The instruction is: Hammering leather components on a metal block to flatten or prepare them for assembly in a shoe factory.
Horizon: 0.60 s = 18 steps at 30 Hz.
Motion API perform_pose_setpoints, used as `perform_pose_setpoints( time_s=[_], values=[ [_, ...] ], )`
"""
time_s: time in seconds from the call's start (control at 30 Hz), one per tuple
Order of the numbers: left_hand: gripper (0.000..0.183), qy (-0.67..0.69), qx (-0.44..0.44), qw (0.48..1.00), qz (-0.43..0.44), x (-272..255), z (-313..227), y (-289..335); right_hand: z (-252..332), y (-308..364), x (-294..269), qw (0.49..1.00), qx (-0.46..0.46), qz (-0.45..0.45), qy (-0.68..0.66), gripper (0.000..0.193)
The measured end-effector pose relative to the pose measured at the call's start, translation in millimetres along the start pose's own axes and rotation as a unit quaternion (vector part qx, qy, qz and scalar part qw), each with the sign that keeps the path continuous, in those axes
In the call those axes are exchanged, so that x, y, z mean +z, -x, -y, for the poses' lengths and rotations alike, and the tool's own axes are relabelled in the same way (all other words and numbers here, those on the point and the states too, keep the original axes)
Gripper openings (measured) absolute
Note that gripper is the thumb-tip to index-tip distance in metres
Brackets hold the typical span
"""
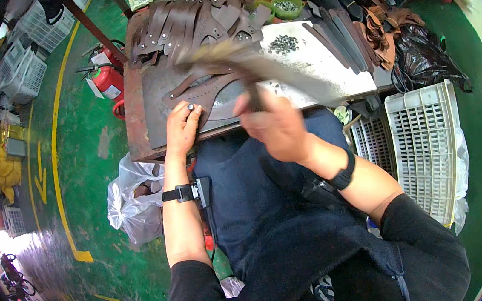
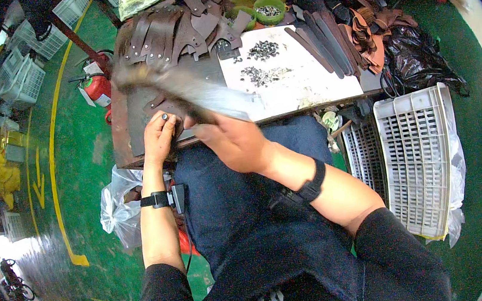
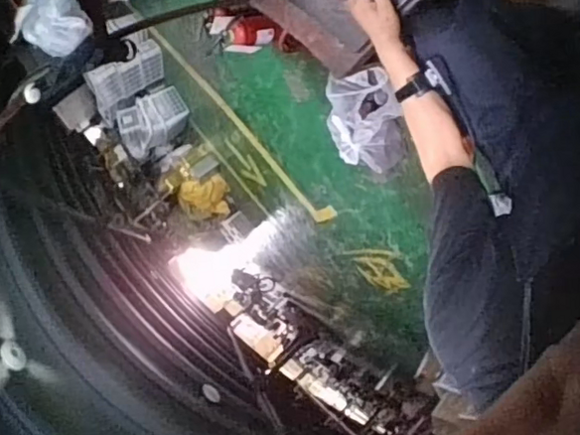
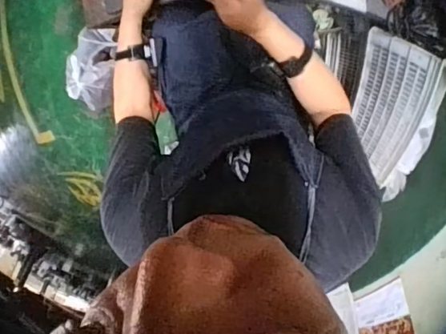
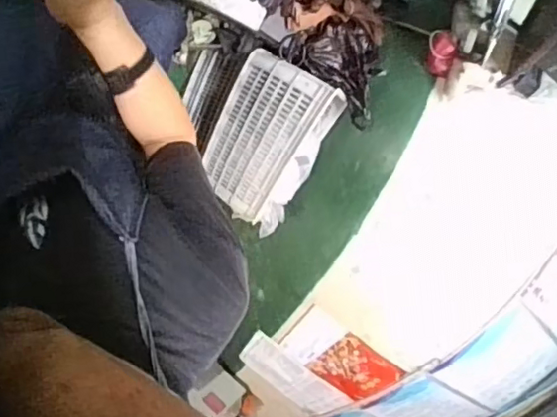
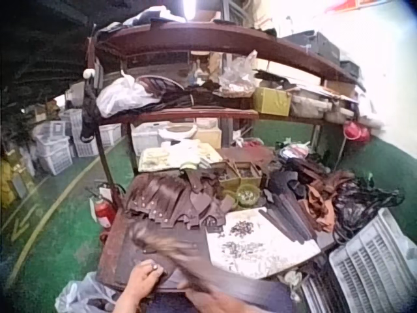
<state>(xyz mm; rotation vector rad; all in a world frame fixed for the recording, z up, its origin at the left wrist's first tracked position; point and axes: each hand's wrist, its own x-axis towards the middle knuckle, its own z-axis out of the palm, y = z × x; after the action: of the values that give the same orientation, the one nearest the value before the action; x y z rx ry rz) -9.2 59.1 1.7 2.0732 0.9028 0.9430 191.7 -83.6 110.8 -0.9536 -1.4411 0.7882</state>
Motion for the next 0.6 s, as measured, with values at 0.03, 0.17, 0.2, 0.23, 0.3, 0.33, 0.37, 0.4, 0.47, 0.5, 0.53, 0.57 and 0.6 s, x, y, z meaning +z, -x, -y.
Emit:
perform_pose_setpoints(
  time_s=[0.03,0.17,0.2,0.23,0.3,0.33,0.37,0.4,0.47,0.5,0.53,0.57,0.6],
  values=[
    [0.022,-0.005,0.014,1.000,-0.009,1,-2,-1,-29,2,-1,0.992,0.035,0.056,0.112,0.036],
    [0.024,-0.007,0.042,0.999,-0.034,2,4,6,-27,-8,-17,0.971,0.183,0.072,0.134,0.031],
    [0.024,-0.006,0.041,0.999,-0.035,-1,-1,9,-7,-10,-20,0.975,0.209,0.020,0.071,0.034],
    [0.024,-0.014,0.030,0.999,-0.034,-1,-4,8,20,-12,-23,0.979,0.189,-0.028,-0.067,0.029],
    [0.024,-0.024,0.031,0.999,-0.037,-1,-4,4,32,-15,-29,0.986,0.050,-0.096,-0.127,0.027],
    [0.024,-0.022,0.034,0.999,-0.036,1,-4,3,25,-18,-31,0.981,-0.021,-0.130,-0.145,0.028],
    [0.024,-0.022,0.034,0.999,-0.035,2,-3,1,5,-19,-32,0.972,-0.036,-0.145,-0.183,0.030],
    [0.023,-0.026,0.030,0.999,-0.037,2,-1,3,-21,-19,-30,0.975,0.002,-0.166,-0.148,0.029],
    [0.022,-0.022,0.052,0.997,-0.048,10,0,-1,-106,-16,-45,0.946,-0.005,-0.157,0.284,0.029],
    [0.022,-0.022,0.069,0.995,-0.062,9,1,-1,-106,-18,-48,0.947,-0.007,-0.155,0.283,0.029],
    [0.022,-0.024,0.068,0.995,-0.065,8,1,0,-106,-18,-54,0.961,0.168,-0.113,0.187,0.030],
    [0.022,-0.017,0.058,0.996,-0.065,8,2,1,-107,-19,-56,0.936,0.336,-0.066,0.085,0.031],
    [0.022,-0.012,0.042,0.997,-0.071,8,1,6,-92,-25,-52,0.937,0.336,-0.055,0.084,0.031]
  ],
)
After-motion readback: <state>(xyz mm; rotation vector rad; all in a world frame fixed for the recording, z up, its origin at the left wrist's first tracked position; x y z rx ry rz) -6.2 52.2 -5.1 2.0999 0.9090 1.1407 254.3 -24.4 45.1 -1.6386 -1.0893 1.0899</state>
